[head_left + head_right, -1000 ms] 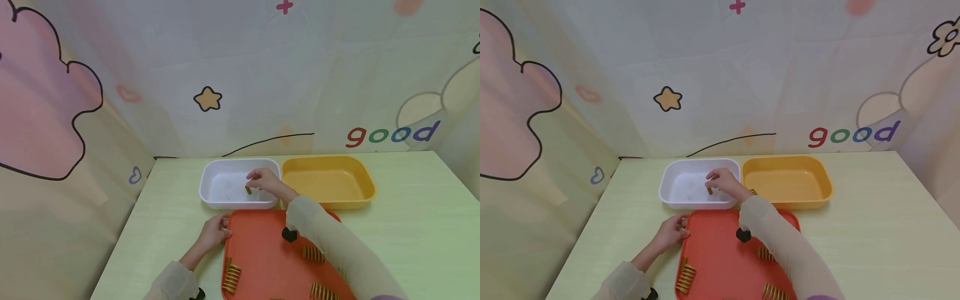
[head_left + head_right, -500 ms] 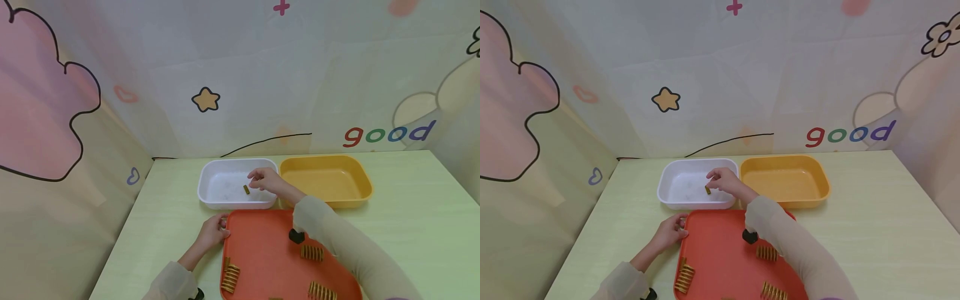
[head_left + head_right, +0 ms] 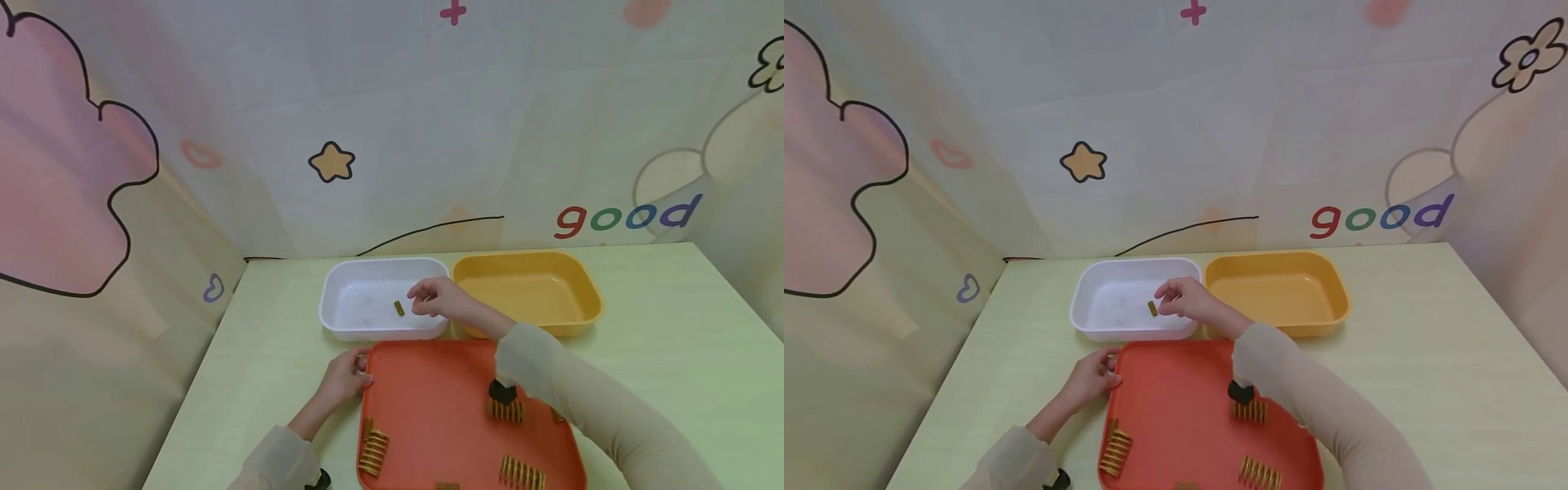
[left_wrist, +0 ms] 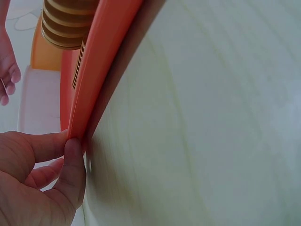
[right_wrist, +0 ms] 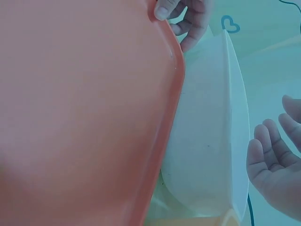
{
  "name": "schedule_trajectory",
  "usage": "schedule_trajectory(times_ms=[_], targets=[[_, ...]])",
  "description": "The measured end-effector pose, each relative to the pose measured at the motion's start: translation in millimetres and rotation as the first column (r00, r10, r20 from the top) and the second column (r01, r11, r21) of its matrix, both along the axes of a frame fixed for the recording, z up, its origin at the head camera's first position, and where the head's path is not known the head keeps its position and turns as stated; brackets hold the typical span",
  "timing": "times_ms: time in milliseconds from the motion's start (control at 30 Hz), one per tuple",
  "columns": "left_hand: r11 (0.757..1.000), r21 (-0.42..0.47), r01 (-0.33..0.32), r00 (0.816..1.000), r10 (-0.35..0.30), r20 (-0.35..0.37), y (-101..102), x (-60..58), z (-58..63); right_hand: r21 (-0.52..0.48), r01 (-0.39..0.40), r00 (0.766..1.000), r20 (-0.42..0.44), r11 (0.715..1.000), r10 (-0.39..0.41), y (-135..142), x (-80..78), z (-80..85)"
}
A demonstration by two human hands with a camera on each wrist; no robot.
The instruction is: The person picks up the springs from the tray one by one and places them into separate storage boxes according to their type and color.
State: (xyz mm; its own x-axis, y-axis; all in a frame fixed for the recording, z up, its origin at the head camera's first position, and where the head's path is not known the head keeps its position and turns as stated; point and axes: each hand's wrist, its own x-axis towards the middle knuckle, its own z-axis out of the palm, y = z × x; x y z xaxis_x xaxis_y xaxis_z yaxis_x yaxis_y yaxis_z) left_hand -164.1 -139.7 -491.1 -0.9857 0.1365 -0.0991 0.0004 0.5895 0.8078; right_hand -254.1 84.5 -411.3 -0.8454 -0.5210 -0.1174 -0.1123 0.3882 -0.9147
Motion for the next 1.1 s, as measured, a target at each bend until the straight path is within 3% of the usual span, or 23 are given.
schedule_trajectory(times_ms=[367,600,1100], targets=[[1.000,0.000,0.001,1.000,-0.001,-0.001,0.3,0.1,0.6,-0.019,-0.061,0.997,0.038,0.998,0.061,7.8,11.9,6.5],[0.999,-0.038,0.011,1.000,-0.012,-0.021,0.1,-0.1,-0.7,-0.026,-0.111,0.994,-0.014,0.994,0.110,17.0,23.6,11.9],[0.999,-0.039,-0.008,1.000,0.008,0.007,1.3,-0.3,0.4,0.000,-0.176,0.984,0.018,0.984,0.176,37.3,38.7,6.6]])
